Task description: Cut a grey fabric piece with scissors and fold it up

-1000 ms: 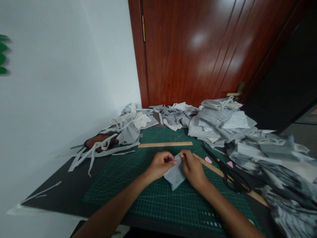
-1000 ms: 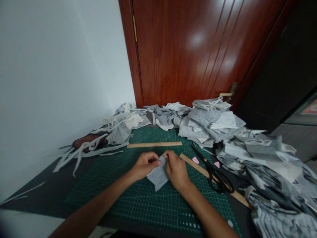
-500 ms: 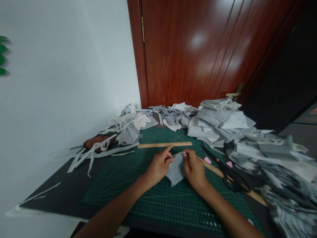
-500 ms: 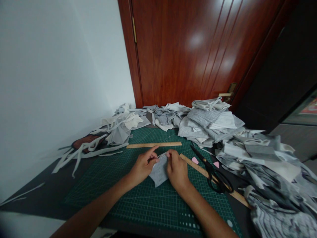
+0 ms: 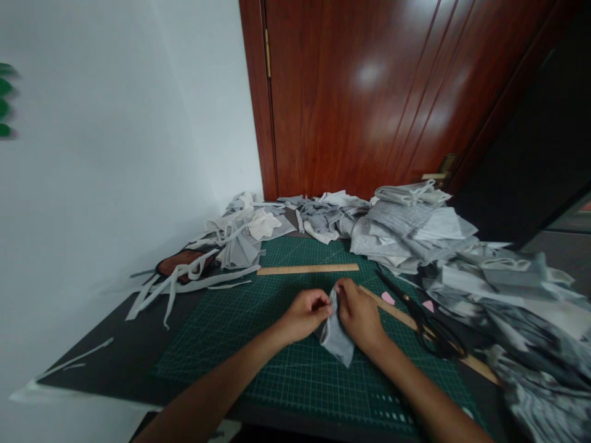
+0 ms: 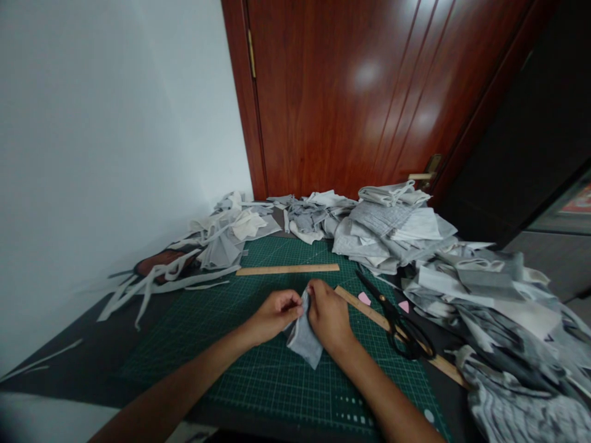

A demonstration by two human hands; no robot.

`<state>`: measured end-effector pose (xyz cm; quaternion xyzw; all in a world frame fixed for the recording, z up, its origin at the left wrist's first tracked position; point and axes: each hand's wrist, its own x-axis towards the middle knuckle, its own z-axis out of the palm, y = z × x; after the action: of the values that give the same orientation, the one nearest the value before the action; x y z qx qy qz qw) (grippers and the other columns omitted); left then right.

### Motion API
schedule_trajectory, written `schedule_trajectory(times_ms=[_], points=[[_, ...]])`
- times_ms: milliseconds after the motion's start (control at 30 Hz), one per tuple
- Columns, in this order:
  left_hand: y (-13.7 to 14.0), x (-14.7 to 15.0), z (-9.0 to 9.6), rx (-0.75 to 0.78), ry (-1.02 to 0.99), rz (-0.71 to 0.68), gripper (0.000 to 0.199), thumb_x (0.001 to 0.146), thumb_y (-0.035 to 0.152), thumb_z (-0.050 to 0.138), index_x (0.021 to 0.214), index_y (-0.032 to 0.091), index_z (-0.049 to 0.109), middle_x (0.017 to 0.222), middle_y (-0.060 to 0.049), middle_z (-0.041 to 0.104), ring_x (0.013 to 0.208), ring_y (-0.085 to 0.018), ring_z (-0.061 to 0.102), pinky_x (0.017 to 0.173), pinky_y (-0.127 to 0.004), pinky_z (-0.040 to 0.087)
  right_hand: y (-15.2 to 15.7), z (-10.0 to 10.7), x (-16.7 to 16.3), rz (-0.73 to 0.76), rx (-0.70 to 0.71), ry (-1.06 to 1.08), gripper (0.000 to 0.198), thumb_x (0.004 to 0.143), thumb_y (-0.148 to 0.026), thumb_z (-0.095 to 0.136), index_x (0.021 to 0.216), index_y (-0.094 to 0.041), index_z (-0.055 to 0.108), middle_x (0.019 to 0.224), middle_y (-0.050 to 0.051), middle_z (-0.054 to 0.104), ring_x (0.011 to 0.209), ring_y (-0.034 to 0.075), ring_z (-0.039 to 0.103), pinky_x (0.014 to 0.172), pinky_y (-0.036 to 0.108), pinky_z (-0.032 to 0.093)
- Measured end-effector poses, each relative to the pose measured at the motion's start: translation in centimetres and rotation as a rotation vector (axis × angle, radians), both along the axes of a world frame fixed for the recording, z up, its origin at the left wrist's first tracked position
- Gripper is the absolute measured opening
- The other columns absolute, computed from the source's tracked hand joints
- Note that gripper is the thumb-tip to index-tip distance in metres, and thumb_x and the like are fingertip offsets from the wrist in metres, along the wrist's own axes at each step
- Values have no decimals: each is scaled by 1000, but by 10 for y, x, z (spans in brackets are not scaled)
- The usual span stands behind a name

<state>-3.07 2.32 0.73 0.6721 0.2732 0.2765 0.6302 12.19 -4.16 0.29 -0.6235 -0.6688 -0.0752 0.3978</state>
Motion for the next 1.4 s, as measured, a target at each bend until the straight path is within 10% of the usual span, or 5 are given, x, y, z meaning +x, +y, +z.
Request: schedule_trajectory(times_ms=[233, 700, 1100, 1267, 1400], points=[[0, -1, 5, -46, -94, -34, 47, 65, 45, 85, 94, 14, 64, 80, -1, 62, 73, -14, 56, 68, -25, 40, -2, 1, -4, 28, 3, -3, 17, 97, -17, 40, 96, -20, 57, 78, 7, 71, 68, 24, 69, 60, 31, 42], [-2, -4, 3, 316, -15, 108, 19, 80, 32, 69, 88, 15, 64, 75, 1, 58, 70, -13, 52, 64, -23, 39, -3, 0, -6, 221, 16, 169, 16, 96, -14, 45, 96, -21, 60, 90, 7, 65, 83, 23, 65, 72, 33, 49], [5, -1, 5, 273, -5, 159, 27, 82, 39, 63, 69, 15, 65, 64, 2, 56, 64, -13, 48, 60, -23, 35, 0, 3, -4, 300, 12, 303, 19, 100, -22, 49, 97, -22, 68, 93, 7, 68, 88, 23, 65, 79, 35, 51], [13, -5, 7, 145, -79, 267, 31, 77, 44, 69, 70, 15, 65, 63, 2, 56, 61, -12, 48, 57, -23, 35, 8, -1, -1, 125, -32, 670, 33, 81, -43, 77, 103, -20, 68, 76, 1, 66, 68, 22, 62, 62, 32, 50], [17, -7, 7, -26, -222, 337, 37, 75, 51, 75, 77, 15, 67, 69, 0, 62, 62, -12, 53, 59, -23, 40, 11, 0, -2, 382, -239, 1146, 44, 80, -56, 74, 103, -19, 67, 91, 8, 74, 79, 26, 69, 68, 37, 55]])
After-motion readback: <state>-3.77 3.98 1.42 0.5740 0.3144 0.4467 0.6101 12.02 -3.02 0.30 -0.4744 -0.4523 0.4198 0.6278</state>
